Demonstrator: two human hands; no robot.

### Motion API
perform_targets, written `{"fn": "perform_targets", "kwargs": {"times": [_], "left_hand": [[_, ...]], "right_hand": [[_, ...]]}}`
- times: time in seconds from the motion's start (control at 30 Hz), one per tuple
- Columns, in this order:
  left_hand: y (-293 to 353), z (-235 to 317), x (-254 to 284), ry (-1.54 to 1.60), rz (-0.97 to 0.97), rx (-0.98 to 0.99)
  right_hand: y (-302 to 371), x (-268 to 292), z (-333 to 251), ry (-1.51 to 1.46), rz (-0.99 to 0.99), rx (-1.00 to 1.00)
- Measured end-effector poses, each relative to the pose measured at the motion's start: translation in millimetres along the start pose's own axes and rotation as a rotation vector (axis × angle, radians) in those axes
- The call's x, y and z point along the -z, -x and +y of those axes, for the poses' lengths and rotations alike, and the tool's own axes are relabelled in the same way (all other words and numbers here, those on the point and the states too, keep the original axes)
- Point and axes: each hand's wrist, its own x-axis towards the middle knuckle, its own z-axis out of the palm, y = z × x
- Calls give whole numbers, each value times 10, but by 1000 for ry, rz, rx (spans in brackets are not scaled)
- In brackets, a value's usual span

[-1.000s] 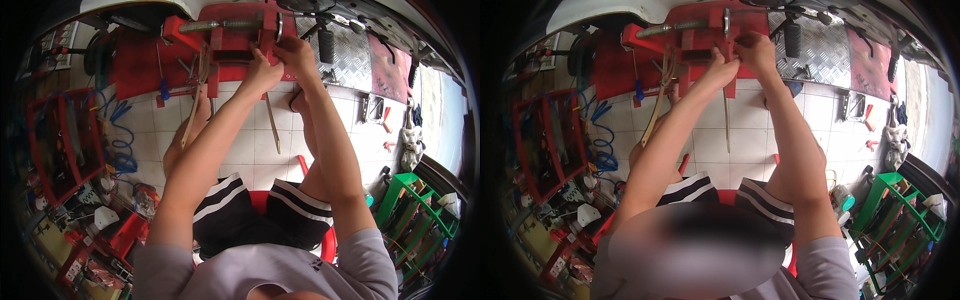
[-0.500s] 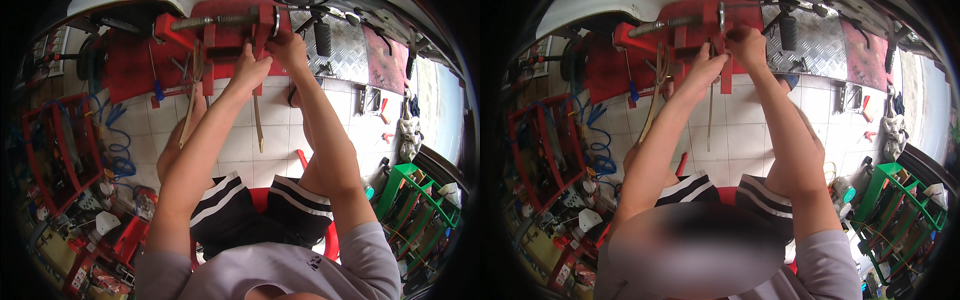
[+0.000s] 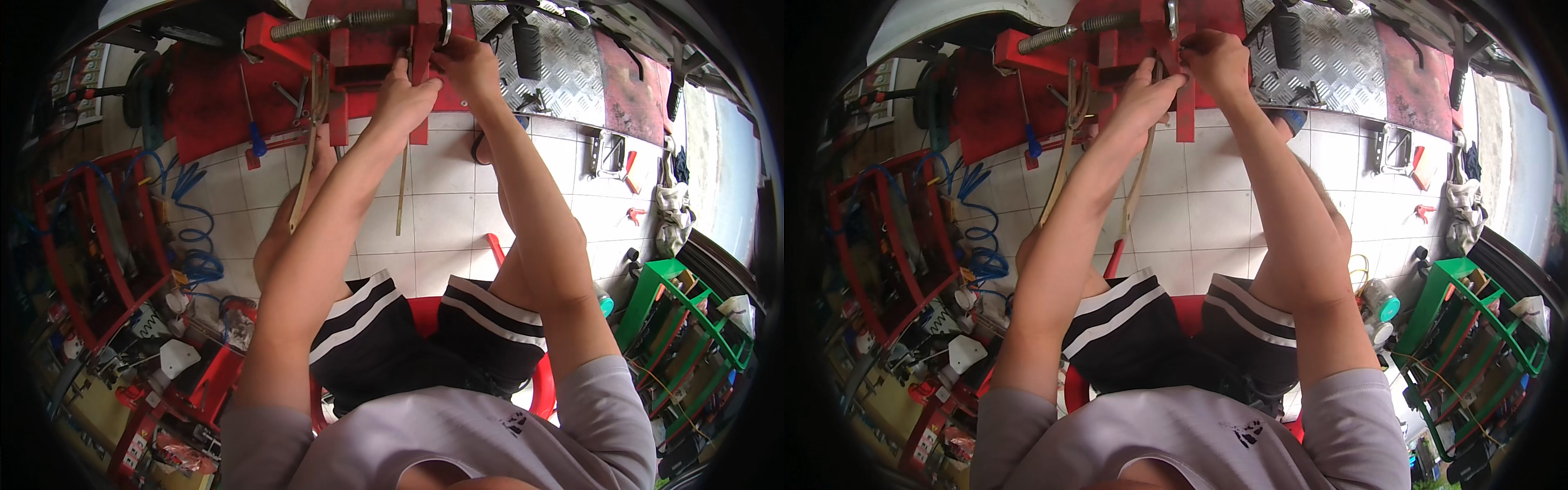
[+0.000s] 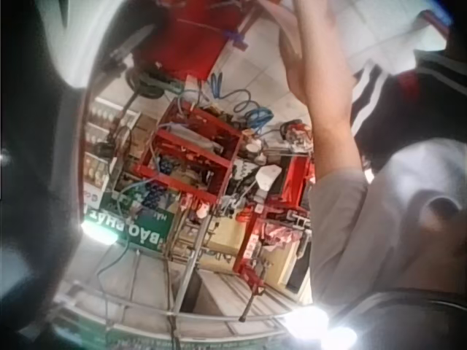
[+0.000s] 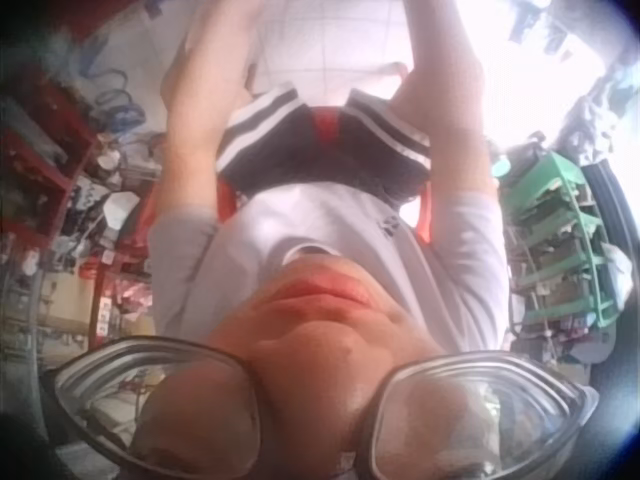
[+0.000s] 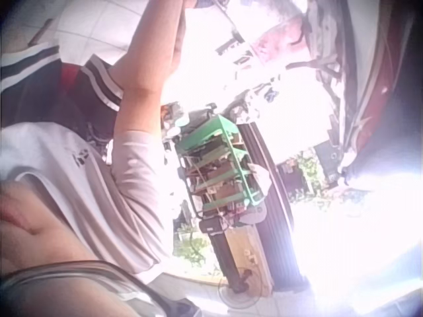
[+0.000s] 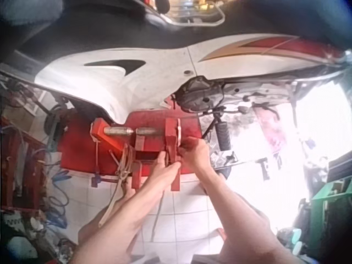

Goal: The person is seated on a red stool in a workshop, working on a bicycle wheel mounted on a red repair stand. They use a metal tool to adjust components on the wheel, manipulating parts with both hands. The person occasionally reaches for tools on the workbench and continues adjusting the wheel throughout the video.

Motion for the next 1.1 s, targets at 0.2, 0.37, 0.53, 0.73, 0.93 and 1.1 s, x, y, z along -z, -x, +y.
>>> {"fn": "perform_targets", "kwargs": {"times": [0.2, 0.37, 0.53, 0.73, 0.93, 1.1], "left_hand": [[60, 53, -23, 45, 14, 12], [9, 18, -4, 36, 0, 5], [-22, 52, -6, 30, -11, 35], [79, 152, 33, 100, -51, 72], [121, 223, 24, 77, -46, 124], [71, 135, 22, 88, -31, 50]], "right_hand": [[21, 6, -56, 57, -47, -140], [7, -21, -38, 58, -28, -161], [-14, -75, 78, -344, 34, -244], [5, 67, -54, -204, -82, -423], [-29, 115, -32, -62, -54, -444], [-28, 109, -48, -119, -98, -413]]}}
